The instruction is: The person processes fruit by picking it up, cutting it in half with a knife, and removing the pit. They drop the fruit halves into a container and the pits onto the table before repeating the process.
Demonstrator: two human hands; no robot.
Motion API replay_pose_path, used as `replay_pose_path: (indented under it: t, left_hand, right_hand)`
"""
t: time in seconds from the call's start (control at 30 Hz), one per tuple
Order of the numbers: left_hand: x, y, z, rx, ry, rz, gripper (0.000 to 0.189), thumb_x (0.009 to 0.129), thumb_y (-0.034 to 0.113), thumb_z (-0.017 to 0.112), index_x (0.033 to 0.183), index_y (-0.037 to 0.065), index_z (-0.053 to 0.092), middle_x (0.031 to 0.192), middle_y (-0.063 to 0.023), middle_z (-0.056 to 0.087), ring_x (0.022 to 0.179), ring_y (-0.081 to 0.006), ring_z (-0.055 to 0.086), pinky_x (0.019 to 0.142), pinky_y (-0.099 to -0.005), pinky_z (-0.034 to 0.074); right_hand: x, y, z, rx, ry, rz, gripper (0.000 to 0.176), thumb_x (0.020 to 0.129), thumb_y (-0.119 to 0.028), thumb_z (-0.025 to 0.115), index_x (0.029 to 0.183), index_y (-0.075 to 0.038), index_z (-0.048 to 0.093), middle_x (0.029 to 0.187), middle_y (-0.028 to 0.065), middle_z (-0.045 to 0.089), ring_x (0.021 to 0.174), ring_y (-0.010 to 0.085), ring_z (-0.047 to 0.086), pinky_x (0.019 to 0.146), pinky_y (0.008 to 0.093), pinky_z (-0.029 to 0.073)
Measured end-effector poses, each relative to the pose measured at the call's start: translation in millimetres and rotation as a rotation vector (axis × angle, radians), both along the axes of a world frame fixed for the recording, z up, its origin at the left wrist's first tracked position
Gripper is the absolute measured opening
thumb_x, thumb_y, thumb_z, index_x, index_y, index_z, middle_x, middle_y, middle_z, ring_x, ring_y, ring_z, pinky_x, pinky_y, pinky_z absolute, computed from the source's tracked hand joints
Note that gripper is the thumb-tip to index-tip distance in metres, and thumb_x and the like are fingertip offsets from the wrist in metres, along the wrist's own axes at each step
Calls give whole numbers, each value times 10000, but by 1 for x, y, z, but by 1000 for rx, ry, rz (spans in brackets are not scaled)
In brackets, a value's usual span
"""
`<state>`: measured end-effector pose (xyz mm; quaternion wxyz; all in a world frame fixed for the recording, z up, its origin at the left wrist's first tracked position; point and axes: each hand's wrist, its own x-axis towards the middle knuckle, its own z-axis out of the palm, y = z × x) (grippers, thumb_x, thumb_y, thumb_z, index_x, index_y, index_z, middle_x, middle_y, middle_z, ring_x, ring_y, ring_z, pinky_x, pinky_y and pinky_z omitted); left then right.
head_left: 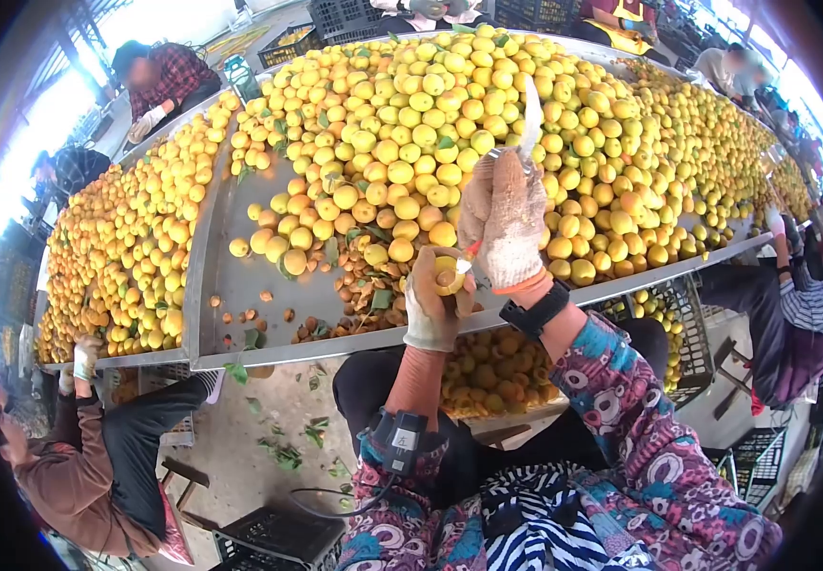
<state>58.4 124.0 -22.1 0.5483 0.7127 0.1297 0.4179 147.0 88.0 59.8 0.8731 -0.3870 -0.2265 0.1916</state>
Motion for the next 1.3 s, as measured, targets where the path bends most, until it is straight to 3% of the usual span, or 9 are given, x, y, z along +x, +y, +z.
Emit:
replay_pose_path:
  t: [0.4, 0.7, 0.83, 0.9, 1.0, 1.03, 1.1, 1.23, 1.3]
  left_hand:
    - [-11, 23, -9, -943, 51, -412, 498, 969, 474, 357, 1118, 36, 540, 897, -44, 630, 710, -109, 609, 544, -222, 467]
    - [10, 5, -11, -1384, 87, -63, 321, 889, 509, 510, 916, 195, 570, 703, 39, 516, 545, -91, 492, 378, -260, 282]
    - [14, 13, -36, -1126, 137, -14, 284, 915, 420, 486, 994, 169, 592, 703, 16, 506, 548, -106, 431, 448, -250, 316]
    - [12, 17, -42, -876, 331, -17, 257, 927, 363, 481, 1001, 152, 607, 702, 14, 508, 551, -109, 434, 472, -261, 338]
    - [6, 16, -56, -465, 274, 6, 207, 917, 205, 491, 983, 51, 611, 707, -14, 545, 563, -123, 474, 507, -298, 388]
    - [14, 14, -59, -846, 186, -19, 206, 906, 190, 500, 978, 28, 605, 710, -25, 554, 572, -125, 494, 517, -303, 402]
    - [14, 9, -37, -1400, -43, -35, 194, 837, 116, 555, 978, -15, 574, 722, -84, 584, 617, -175, 573, 542, -326, 438]
    - [20, 29, -96, -542, 148, -94, 303, 912, 345, 499, 936, 51, 568, 722, -64, 568, 532, -178, 560, 433, -286, 429]
    - [19, 30, -92, -439, 128, -107, 326, 920, 374, 490, 919, 56, 562, 713, -64, 566, 501, -176, 543, 415, -274, 422]
  right_hand:
    - [-9, 1, -28, 41, -37, 303, 245, 953, -308, 572, 1097, -112, 539, 793, -27, 547, 589, 73, 519, 450, 216, 405]
    - [-22, 9, -44, -119, -257, 197, 214, 888, -74, 610, 1081, 6, 562, 921, 43, 647, 843, 84, 597, 726, 215, 487]
    - [-15, 20, -53, 166, 438, 296, 253, 970, -254, 480, 1014, -23, 573, 802, 31, 610, 719, 164, 627, 671, 252, 533]
    - [8, 30, -81, 623, 465, 945, 269, 967, -286, 489, 1002, -34, 576, 866, 72, 615, 769, 238, 624, 702, 316, 528]
    - [47, 50, -100, 348, -321, 887, 386, 924, -420, 541, 964, -36, 557, 844, 90, 595, 674, 296, 590, 612, 385, 516]
    - [31, 51, -108, 41, -566, 352, 418, 920, -448, 533, 961, -32, 553, 806, 92, 586, 622, 294, 578, 567, 396, 508]
    - [5, 42, -94, 21, -336, 328, 428, 941, -458, 474, 957, -37, 547, 715, 77, 551, 519, 257, 523, 478, 377, 468]
    - [17, 26, -70, 205, 261, 759, 275, 964, -354, 507, 865, -97, 520, 538, 1, 418, 385, 158, 413, 346, 300, 343]
    - [9, 26, -57, -24, 263, 460, 276, 967, -360, 498, 847, -112, 516, 482, -5, 368, 319, 150, 344, 300, 303, 277]
